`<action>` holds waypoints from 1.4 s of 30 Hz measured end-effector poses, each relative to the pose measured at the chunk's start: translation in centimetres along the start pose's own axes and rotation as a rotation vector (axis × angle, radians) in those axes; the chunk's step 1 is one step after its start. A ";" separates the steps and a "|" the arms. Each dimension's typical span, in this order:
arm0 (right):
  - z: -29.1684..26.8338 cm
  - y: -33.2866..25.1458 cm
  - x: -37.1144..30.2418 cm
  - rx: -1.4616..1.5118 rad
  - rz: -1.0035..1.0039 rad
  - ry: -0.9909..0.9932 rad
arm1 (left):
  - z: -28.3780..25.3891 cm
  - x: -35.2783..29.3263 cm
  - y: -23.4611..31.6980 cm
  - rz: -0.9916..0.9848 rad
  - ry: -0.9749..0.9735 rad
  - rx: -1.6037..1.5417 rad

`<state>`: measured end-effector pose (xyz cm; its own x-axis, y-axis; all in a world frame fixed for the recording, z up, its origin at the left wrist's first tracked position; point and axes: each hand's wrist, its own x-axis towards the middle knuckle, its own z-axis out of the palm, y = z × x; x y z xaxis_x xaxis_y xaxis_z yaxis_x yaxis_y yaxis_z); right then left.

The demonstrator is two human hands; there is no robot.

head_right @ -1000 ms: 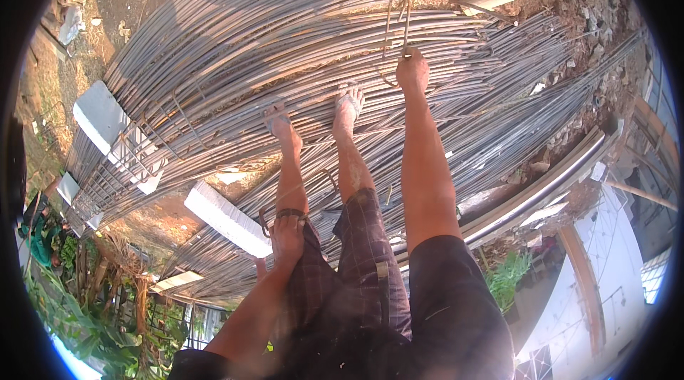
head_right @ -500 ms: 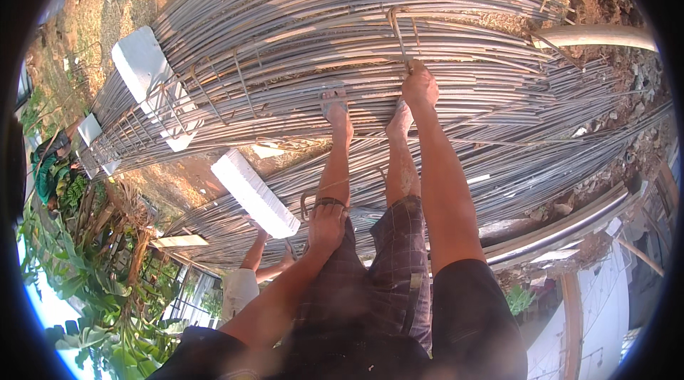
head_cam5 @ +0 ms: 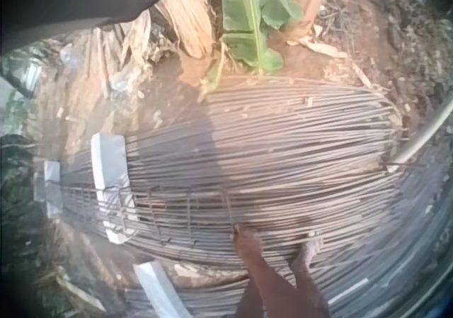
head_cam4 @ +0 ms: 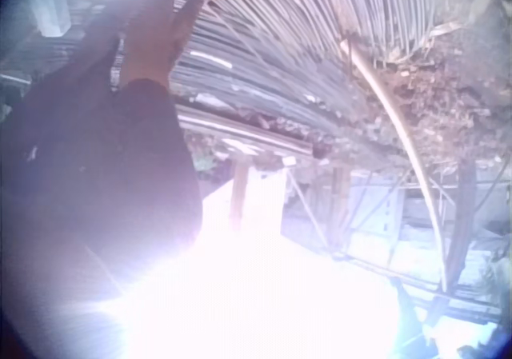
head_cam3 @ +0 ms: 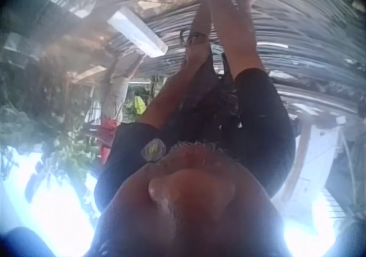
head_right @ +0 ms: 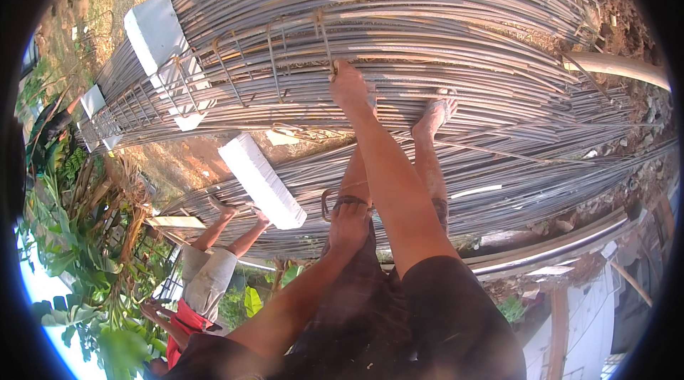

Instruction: The person places metal stirrups onto a long rebar mat and secures them with wire ties. They move along the mat, positioning each stirrup and twisting the wire to fasten it in place.

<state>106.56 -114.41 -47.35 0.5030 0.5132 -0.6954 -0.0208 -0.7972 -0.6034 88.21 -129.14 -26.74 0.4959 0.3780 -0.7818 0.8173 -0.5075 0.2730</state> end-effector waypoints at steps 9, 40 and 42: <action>2.2 -0.1 1.5 -0.161 -0.014 -0.221 | -0.1 0.2 -0.1 -0.003 0.034 -0.003; -8.8 9.4 -23.9 0.210 0.390 0.272 | 0.1 1.3 1.6 -0.170 -0.006 -0.078; -6.6 10.3 -27.4 0.691 0.576 -0.203 | 0.3 1.4 1.7 -0.135 -0.018 -0.131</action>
<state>98.28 -138.80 -31.94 0.0953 0.1937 -0.9764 -0.7651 -0.6133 -0.1963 90.18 -129.70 -27.51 0.3748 0.4211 -0.8260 0.9078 -0.3477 0.2347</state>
